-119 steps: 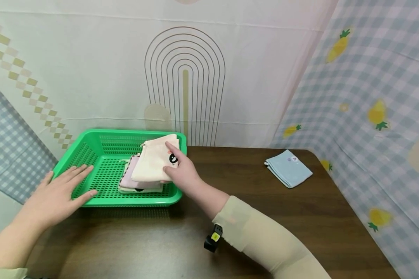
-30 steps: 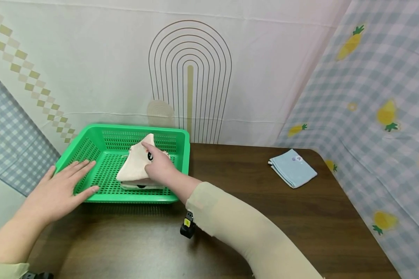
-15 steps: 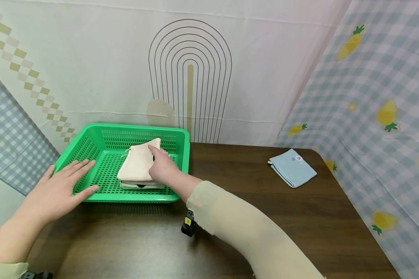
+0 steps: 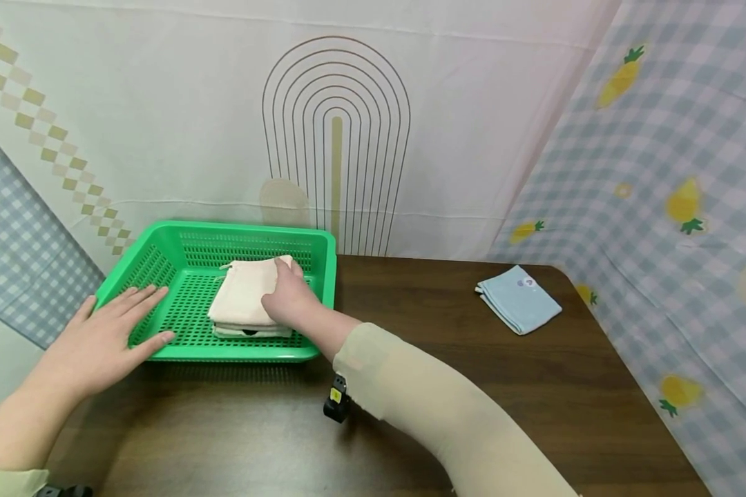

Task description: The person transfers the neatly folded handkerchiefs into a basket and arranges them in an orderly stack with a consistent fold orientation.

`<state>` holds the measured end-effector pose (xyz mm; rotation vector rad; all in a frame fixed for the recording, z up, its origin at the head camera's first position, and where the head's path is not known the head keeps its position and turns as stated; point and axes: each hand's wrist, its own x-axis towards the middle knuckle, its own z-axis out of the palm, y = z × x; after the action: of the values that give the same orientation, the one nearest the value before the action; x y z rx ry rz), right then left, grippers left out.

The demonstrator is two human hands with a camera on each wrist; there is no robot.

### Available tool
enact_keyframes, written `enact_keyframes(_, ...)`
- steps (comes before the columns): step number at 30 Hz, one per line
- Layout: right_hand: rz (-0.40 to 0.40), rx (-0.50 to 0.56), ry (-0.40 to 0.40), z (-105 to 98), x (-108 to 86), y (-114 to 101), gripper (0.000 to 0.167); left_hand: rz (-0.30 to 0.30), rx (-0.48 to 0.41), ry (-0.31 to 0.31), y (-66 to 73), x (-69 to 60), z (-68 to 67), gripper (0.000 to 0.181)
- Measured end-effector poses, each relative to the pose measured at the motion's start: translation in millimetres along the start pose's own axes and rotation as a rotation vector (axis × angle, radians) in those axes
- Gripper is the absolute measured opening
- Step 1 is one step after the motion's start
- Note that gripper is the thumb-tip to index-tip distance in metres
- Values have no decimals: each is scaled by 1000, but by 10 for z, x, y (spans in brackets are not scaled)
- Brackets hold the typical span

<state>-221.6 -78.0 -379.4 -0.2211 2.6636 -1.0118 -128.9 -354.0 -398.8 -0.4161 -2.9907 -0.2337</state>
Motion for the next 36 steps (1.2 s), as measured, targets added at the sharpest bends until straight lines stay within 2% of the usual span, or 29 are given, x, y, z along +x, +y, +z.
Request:
enact_keyframes(9, 36, 12, 0, -10, -62, -16, 76, -9, -5, 0, 3, -7, 5, 84)
enact_keyframes(15, 23, 32, 18, -15, -86, -34, 73, -5, -4, 11, -9, -7, 11, 84)
enact_keyframes(26, -63, -18, 37, 5, -133, -30, 72, -2, -8, 8, -18, -2, 26, 84)
enact_keyframes(36, -157, -79, 72, -44, -252, -47, 66, -3, -2, 8, -19, -2, 17, 84)
